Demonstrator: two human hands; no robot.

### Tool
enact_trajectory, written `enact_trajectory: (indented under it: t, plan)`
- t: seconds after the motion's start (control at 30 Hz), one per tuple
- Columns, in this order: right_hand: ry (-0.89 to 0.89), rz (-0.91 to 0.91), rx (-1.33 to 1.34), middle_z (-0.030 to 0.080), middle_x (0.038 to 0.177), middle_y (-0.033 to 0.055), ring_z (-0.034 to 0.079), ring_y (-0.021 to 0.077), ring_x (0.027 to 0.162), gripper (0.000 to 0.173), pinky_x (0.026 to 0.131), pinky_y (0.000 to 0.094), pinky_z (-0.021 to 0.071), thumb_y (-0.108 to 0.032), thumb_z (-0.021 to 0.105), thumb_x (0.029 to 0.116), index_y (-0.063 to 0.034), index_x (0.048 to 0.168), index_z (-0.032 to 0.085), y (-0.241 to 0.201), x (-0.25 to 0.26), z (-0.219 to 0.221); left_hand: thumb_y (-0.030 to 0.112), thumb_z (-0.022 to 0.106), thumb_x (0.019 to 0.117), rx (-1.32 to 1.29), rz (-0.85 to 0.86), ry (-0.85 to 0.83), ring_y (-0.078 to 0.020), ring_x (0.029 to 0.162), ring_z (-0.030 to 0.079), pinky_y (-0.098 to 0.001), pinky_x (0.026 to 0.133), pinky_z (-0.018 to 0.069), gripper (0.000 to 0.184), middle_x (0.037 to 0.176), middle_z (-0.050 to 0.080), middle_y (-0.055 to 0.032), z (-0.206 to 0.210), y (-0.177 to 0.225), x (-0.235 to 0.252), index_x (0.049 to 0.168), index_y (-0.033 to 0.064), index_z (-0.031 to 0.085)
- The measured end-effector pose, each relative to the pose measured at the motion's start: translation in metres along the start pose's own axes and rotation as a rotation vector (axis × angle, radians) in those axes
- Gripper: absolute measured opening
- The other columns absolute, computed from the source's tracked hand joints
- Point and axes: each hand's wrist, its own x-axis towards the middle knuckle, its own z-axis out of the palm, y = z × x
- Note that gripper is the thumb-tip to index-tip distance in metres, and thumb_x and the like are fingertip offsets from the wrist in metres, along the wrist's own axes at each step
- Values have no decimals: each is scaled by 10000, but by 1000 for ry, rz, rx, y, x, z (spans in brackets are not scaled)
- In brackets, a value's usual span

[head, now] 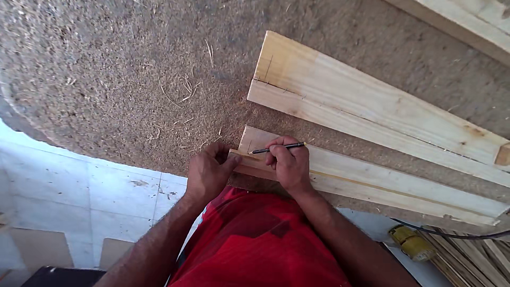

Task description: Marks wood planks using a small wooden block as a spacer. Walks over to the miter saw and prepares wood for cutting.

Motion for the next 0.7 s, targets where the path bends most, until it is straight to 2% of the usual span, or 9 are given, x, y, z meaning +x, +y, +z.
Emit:
enact_trajectory:
  t: [0.1, 0.6, 0.7]
  plan:
    - [-9, -15, 1, 656, 622, 9, 571, 80, 498, 246, 443, 232, 453, -64, 481, 984, -32, 926, 719, 0, -1, 0, 335, 805, 895, 23, 4, -1, -99, 698, 693, -408, 661, 613, 245, 844, 733, 48, -1, -1, 0, 1066, 186, 713]
    - [16, -66, 9, 646, 607, 9, 569, 84, 490, 243, 440, 235, 458, -66, 485, 976, -32, 909, 716, 5, -2, 3, 319, 812, 893, 1, 6, -4, -89, 681, 688, -370, 649, 612, 244, 831, 730, 51, -1, 0, 0, 1067, 183, 707]
    - [-9, -3, 62, 632, 590, 7, 544, 78, 472, 258, 430, 233, 434, -66, 473, 973, -33, 905, 719, 2, 0, -3, 309, 809, 896, -12, 20, -2, -86, 682, 687, -367, 647, 612, 235, 833, 731, 54, 0, -1, 2, 1064, 178, 709]
